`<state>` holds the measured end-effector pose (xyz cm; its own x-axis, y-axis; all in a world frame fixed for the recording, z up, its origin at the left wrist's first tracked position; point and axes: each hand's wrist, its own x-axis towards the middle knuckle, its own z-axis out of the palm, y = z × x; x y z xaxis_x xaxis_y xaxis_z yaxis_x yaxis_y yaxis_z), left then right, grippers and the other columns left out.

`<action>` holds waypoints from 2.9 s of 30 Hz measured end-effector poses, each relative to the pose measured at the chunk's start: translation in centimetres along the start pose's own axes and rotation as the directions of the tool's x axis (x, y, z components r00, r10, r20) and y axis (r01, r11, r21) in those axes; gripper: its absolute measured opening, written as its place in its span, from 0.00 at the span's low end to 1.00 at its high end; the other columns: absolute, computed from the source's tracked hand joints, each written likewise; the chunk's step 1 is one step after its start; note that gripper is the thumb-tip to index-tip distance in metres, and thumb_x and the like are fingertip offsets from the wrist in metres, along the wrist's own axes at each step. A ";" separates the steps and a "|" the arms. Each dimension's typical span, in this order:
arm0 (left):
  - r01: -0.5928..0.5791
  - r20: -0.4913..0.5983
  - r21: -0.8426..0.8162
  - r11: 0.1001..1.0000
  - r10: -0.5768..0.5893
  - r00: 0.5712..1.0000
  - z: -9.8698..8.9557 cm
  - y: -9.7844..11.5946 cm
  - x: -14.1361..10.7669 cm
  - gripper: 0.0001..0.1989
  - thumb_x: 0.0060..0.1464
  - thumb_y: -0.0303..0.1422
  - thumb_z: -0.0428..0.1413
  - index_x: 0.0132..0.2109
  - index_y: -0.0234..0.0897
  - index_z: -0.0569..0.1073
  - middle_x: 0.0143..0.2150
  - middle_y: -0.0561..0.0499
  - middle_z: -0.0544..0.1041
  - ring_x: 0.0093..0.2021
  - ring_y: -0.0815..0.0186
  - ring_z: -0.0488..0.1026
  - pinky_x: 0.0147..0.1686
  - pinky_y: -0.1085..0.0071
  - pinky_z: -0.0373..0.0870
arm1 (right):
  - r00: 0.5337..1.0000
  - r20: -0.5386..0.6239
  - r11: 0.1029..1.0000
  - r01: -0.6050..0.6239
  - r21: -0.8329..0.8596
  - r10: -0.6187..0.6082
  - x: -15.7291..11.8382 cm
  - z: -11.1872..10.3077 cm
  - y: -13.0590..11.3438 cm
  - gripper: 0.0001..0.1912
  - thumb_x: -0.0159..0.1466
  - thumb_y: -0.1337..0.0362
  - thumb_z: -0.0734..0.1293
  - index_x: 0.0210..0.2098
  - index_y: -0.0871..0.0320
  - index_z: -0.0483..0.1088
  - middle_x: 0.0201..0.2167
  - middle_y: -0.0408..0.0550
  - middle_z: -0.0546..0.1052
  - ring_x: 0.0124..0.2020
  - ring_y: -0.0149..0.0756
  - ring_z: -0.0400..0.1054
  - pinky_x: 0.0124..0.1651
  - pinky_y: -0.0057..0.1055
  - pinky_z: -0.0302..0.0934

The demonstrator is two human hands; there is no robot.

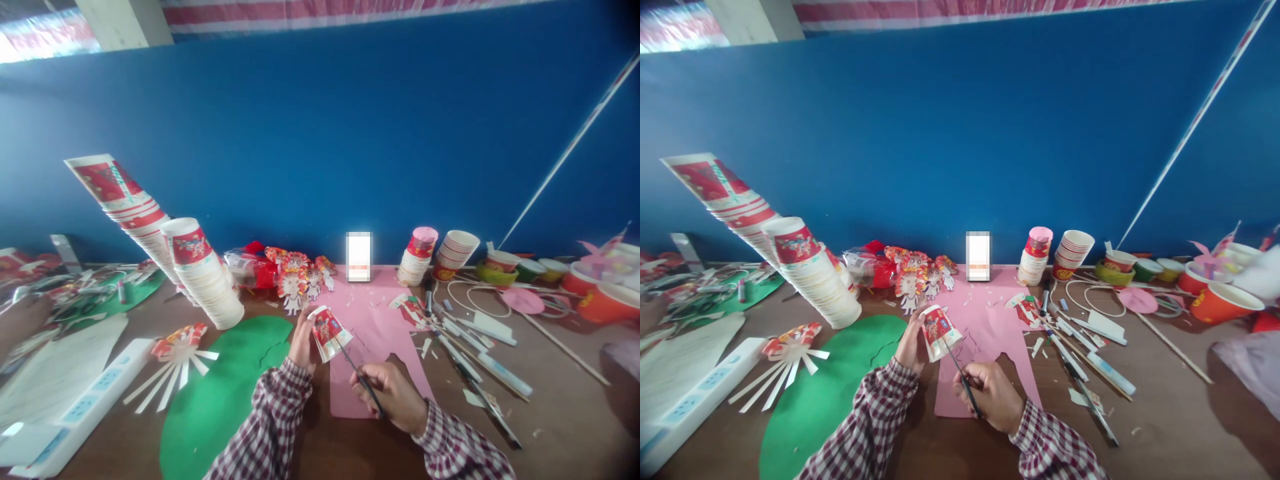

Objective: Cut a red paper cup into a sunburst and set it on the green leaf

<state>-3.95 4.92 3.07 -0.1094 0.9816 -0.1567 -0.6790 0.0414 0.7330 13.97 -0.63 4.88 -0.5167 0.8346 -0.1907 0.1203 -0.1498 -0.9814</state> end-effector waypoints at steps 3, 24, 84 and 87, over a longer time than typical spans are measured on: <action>-0.013 -0.008 -0.012 1.000 0.012 1.000 0.1 0.1 0.0 0.13 0.49 0.37 0.56 0.41 0.38 0.67 0.36 0.51 0.74 0.33 0.67 0.72 0.36 0.67 0.69 | 0.999 -0.005 0.999 -0.042 0.023 0.042 0.0 0.1 -0.1 0.17 0.54 0.55 0.68 0.33 0.64 0.67 0.17 0.38 0.64 0.15 0.22 0.59 0.16 0.19 0.55; 0.054 -0.036 -0.018 0.998 -0.055 0.998 1.1 -0.1 -0.7 0.13 0.45 0.35 0.59 0.38 0.36 0.71 0.35 0.50 0.74 0.34 0.66 0.72 0.38 0.69 0.68 | 0.997 -0.004 0.992 -0.080 0.094 0.080 0.0 0.1 -0.8 0.20 0.52 0.53 0.68 0.35 0.63 0.67 0.16 0.38 0.66 0.15 0.23 0.60 0.17 0.19 0.56; 0.028 0.011 0.110 0.993 -0.030 0.999 0.3 -1.2 -0.4 0.11 0.45 0.36 0.59 0.36 0.38 0.71 0.30 0.53 0.73 0.30 0.68 0.69 0.34 0.71 0.66 | 1.000 0.011 0.988 0.025 0.150 -0.027 0.4 -0.4 0.6 0.22 0.55 0.50 0.65 0.38 0.64 0.67 0.16 0.40 0.68 0.14 0.23 0.60 0.16 0.19 0.55; 0.028 0.025 0.137 0.990 -0.032 0.999 0.2 -1.2 -0.4 0.10 0.45 0.37 0.59 0.36 0.38 0.71 0.29 0.54 0.72 0.28 0.69 0.68 0.32 0.72 0.66 | 1.000 0.012 0.990 0.025 0.142 -0.027 0.4 -0.5 0.7 0.23 0.54 0.50 0.66 0.38 0.64 0.67 0.16 0.40 0.68 0.14 0.24 0.61 0.16 0.19 0.55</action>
<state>-2.97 4.49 2.34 -0.0696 0.9841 -0.1633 -0.5763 0.0940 0.8118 14.23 -0.12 4.16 -0.5303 0.8317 -0.1644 -0.0144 -0.2027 -0.9791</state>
